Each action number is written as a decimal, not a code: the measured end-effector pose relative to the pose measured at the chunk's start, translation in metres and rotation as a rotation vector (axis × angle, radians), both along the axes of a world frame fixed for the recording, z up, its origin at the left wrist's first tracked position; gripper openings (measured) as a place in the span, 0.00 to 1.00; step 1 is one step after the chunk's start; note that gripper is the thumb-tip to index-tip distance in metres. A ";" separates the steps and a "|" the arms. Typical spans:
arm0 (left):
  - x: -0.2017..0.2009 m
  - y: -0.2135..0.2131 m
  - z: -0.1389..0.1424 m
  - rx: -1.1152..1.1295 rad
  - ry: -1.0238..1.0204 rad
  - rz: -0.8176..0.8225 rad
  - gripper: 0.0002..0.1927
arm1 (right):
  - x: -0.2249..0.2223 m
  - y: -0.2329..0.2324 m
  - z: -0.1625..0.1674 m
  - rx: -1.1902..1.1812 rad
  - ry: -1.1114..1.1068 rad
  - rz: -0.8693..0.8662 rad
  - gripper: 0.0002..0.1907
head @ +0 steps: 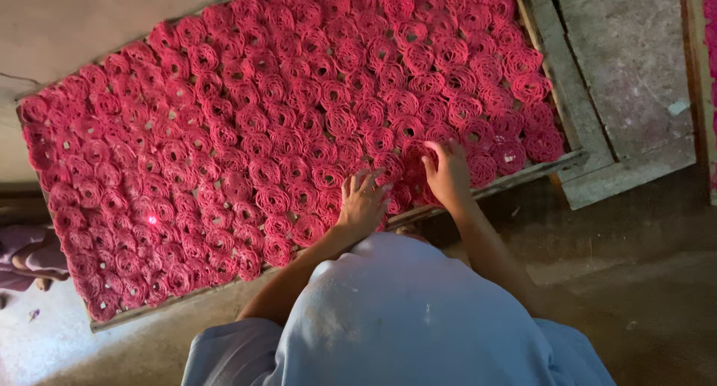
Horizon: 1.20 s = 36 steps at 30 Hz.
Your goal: The person arranges pink decorative rosettes by hand onto a woven tray and a large drying rack. They pick up rosettes from a circular pink sheet, place them in rows on the tray, and then transfer them to the rack, filling the surface with the rosettes.
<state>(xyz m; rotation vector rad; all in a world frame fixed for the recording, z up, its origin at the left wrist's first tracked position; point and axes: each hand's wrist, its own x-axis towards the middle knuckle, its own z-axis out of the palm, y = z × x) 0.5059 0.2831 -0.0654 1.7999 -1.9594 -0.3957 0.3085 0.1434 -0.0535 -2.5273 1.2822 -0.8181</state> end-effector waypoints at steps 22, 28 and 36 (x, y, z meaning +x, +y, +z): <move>0.020 -0.014 0.005 -0.016 0.111 0.014 0.20 | 0.013 -0.003 0.012 0.081 0.070 0.001 0.13; 0.019 -0.016 0.006 -0.029 0.093 0.003 0.19 | 0.021 -0.007 0.019 0.076 0.138 -0.025 0.18; 0.018 -0.012 0.003 -0.076 0.082 0.047 0.18 | 0.028 -0.010 0.017 0.062 0.162 0.012 0.20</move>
